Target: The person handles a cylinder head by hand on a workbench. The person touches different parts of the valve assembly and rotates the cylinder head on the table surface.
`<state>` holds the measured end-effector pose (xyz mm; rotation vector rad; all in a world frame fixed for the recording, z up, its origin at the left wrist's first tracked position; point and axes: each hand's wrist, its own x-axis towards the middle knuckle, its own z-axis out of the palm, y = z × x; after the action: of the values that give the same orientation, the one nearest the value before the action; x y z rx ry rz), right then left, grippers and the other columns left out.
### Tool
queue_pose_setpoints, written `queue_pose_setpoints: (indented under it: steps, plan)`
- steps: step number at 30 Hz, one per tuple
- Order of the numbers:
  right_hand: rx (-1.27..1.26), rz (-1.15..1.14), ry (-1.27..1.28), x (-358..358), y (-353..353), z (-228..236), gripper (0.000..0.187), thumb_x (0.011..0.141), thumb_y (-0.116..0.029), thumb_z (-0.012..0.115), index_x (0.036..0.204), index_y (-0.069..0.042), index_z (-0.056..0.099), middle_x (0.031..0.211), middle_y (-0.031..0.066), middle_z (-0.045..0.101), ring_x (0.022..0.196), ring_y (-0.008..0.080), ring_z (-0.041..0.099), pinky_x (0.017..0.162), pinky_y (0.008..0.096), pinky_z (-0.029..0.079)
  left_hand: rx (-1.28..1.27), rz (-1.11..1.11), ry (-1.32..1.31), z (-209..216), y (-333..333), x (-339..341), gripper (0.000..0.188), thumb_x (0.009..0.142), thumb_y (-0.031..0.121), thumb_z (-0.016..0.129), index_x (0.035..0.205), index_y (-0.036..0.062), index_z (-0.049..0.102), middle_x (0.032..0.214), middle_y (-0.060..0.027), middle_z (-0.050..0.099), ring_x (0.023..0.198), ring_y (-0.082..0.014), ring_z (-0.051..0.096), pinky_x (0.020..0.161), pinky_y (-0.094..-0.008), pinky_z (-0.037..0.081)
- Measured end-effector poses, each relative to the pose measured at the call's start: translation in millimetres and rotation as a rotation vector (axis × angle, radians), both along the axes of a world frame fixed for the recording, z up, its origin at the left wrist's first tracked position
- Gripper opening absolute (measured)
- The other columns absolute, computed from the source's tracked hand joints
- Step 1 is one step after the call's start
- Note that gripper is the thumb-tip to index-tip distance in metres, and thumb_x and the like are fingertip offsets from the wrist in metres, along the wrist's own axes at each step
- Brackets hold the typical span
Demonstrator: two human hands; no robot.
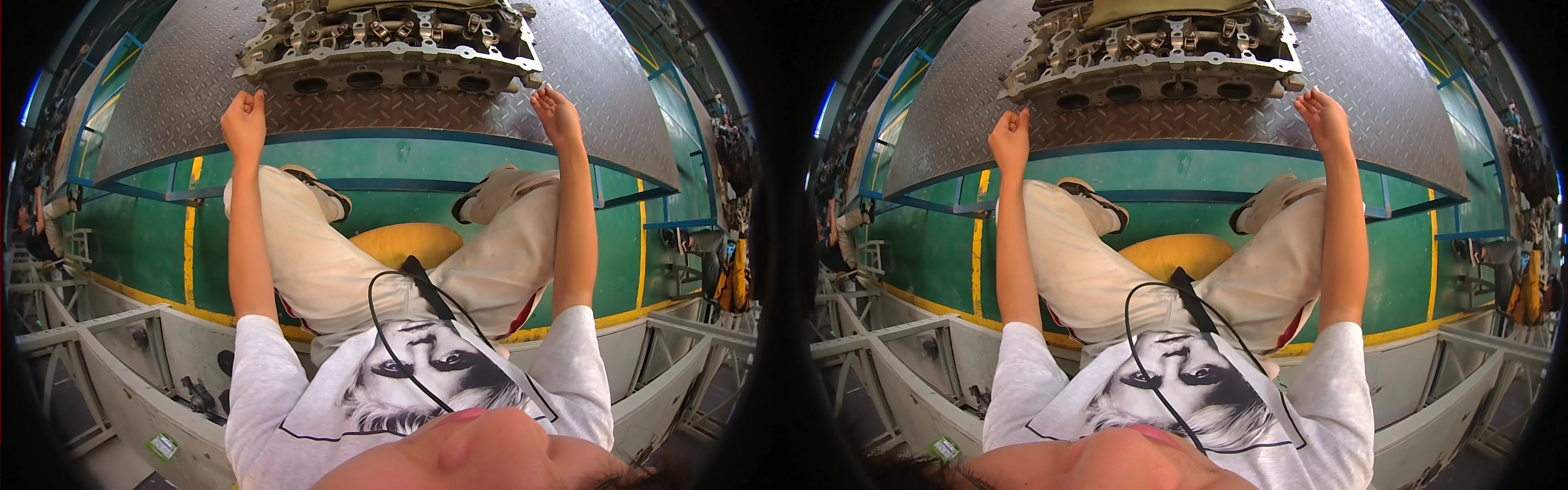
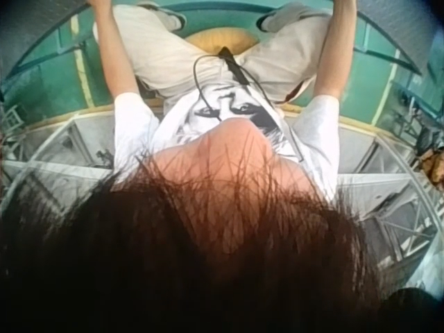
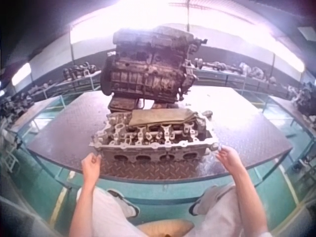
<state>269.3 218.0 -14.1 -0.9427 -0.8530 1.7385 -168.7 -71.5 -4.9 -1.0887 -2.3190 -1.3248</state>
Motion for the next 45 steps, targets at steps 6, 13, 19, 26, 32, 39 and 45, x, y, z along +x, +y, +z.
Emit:
queue_pose_setpoints:
  steps: [6, 13, 19, 26, 32, 39, 45]
  plan:
    - [-0.022, 0.004, 0.088, 1.7, 5.6, -3.4, 0.014, 0.091, -0.008, 0.052, 0.092, 0.006, 0.049, 0.089, 0.0127, 0.052, 0.087, 0.0247, 0.057, 0.085, 0.0344, 0.053, 0.053, 0.01, 0.048, 3.5, 0.8, 1.4, 0.028, 0.083, 0.021, 0.065, 0.069, -0.0004, 0.052, 0.054, -0.012, 0.047, 0.049, -0.024, 0.04, 0.051, -0.0331, 0.037]
    - [-0.005, -0.021, 0.151, -6.0, 4.9, 1.5, 0.015, 0.092, -0.008, 0.05, 0.092, 0.007, 0.049, 0.09, 0.0134, 0.053, 0.087, 0.0257, 0.057, 0.089, 0.0343, 0.052, 0.097, 0.0, 0.15, 0.8, 4.9, 0.5, 0.027, 0.082, 0.018, 0.065, 0.068, -0.0005, 0.05, 0.055, -0.0124, 0.046, 0.049, -0.0262, 0.04, 0.05, -0.0338, 0.036]
    - [0.042, -0.043, 0.149, -7.7, -5.3, 5.3, 0.016, 0.092, -0.007, 0.05, 0.093, 0.009, 0.049, 0.095, 0.0167, 0.055, 0.091, 0.0275, 0.058, 0.092, 0.037, 0.05, 0.074, 0.032, 0.136, 0.8, 0.9, 0.9, 0.029, 0.082, 0.017, 0.065, 0.067, -0.0005, 0.048, 0.054, -0.0115, 0.044, 0.048, -0.0243, 0.037, 0.049, -0.0327, 0.035]
    - [0.143, -0.052, 0.223, -9.3, -9.5, -5.4, 0.017, 0.093, -0.007, 0.048, 0.096, 0.01, 0.047, 0.097, 0.0179, 0.055, 0.097, 0.0291, 0.058, 0.095, 0.0381, 0.048, 0.173, 0.028, 0.188, 0.1, 2.4, 10.4, 0.031, 0.083, 0.017, 0.064, 0.065, 0.0002, 0.045, 0.052, -0.0085, 0.037, 0.05, -0.015, 0.031, 0.047, -0.0298, 0.031]
    - [0.152, -0.088, 0.218, -10.4, -12.7, -6.2, 0.019, 0.095, -0.009, 0.045, 0.1, 0.009, 0.044, 0.101, 0.0188, 0.053, 0.1, 0.0289, 0.057, 0.097, 0.0381, 0.047, 0.245, 0.016, 0.23, -0.1, 1.5, 23.0, 0.03, 0.081, 0.011, 0.063, 0.064, 0.0, 0.042, 0.053, -0.0085, 0.034, 0.048, -0.0174, 0.028, 0.046, -0.0313, 0.03]
    - [0.185, -0.208, 0.348, -10.9, -12.1, -3.4, 0.016, 0.095, -0.008, 0.043, 0.097, 0.008, 0.043, 0.1, 0.0188, 0.053, 0.101, 0.034, 0.057, 0.097, 0.0417, 0.048, 0.267, -0.03, 0.182, 0.9, 3.0, 34.3, 0.029, 0.081, 0.009, 0.064, 0.064, -0.0004, 0.043, 0.053, -0.0073, 0.034, 0.049, -0.0158, 0.029, 0.046, -0.0308, 0.029]
    - [0.204, -0.278, 0.382, -2.0, -12.6, -0.5, 0.015, 0.095, -0.008, 0.042, 0.096, 0.007, 0.043, 0.098, 0.0183, 0.053, 0.099, 0.0347, 0.058, 0.095, 0.0435, 0.049, 0.341, -0.058, 0.268, 2.7, 3.5, 40.9, 0.03, 0.083, 0.011, 0.065, 0.063, 0.0014, 0.045, 0.053, -0.0041, 0.035, 0.049, -0.0134, 0.029, 0.046, -0.029, 0.028]
